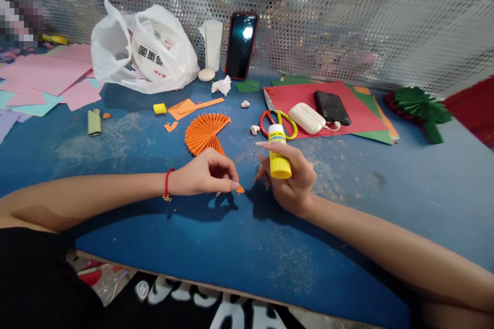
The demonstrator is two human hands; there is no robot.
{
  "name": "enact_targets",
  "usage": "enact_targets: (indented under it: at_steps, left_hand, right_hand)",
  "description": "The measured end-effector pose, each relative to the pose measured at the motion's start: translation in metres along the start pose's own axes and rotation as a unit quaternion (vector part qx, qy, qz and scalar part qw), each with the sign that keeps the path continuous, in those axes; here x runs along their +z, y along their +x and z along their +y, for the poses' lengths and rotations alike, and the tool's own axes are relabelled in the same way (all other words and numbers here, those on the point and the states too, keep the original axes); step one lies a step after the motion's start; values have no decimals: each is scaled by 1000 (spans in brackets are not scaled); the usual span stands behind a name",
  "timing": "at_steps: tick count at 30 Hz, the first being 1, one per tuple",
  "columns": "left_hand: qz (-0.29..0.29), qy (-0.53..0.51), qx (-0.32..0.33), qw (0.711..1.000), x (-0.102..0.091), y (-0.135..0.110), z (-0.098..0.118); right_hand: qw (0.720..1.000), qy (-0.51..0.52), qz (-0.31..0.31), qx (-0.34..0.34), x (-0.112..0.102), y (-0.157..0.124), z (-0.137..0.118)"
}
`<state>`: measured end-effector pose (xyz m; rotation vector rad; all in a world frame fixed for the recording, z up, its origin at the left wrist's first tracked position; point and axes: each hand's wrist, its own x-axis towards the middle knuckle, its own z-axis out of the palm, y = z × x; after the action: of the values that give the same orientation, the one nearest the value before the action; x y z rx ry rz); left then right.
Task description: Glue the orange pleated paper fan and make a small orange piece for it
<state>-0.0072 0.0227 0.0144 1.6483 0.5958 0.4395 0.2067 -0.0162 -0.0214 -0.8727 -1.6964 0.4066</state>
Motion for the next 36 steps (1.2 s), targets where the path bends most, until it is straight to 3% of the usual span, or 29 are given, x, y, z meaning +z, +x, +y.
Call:
enact_targets:
  at_steps: [4, 10, 17, 23, 28, 32, 34, 36]
  left_hand:
    - [68, 95, 102, 988, -3, -1, -1]
    - [147, 211, 231, 938, -8, 2, -8]
    - [145, 259, 297, 908, -9, 2, -12]
    - [139, 270, 307, 902, -8, 0, -11]
    - [208, 275, 271, 899, -19, 5, -3]
    - [219, 390, 188, 875, -57, 21, -1]
    - [160, 467, 154, 856, -81, 28, -4]
    - [90, 483, 113, 863, -102, 31, -9]
  right_hand:
    - [986, 150, -5, 68, 5, 2, -5]
    - [966, 214, -49, 133, 4, 8, -12]
    - [948, 261, -61, 174, 6, 11, -9]
    - [946, 266, -60, 176, 7, 12, -9]
    - [953, 246, -44, 171, 7, 12, -7]
    - [965, 206, -28, 161, 8, 12, -4]
    - [969, 186, -24, 159, 9, 11, -3]
    - [973, 166, -23, 159, 10, 10, -1]
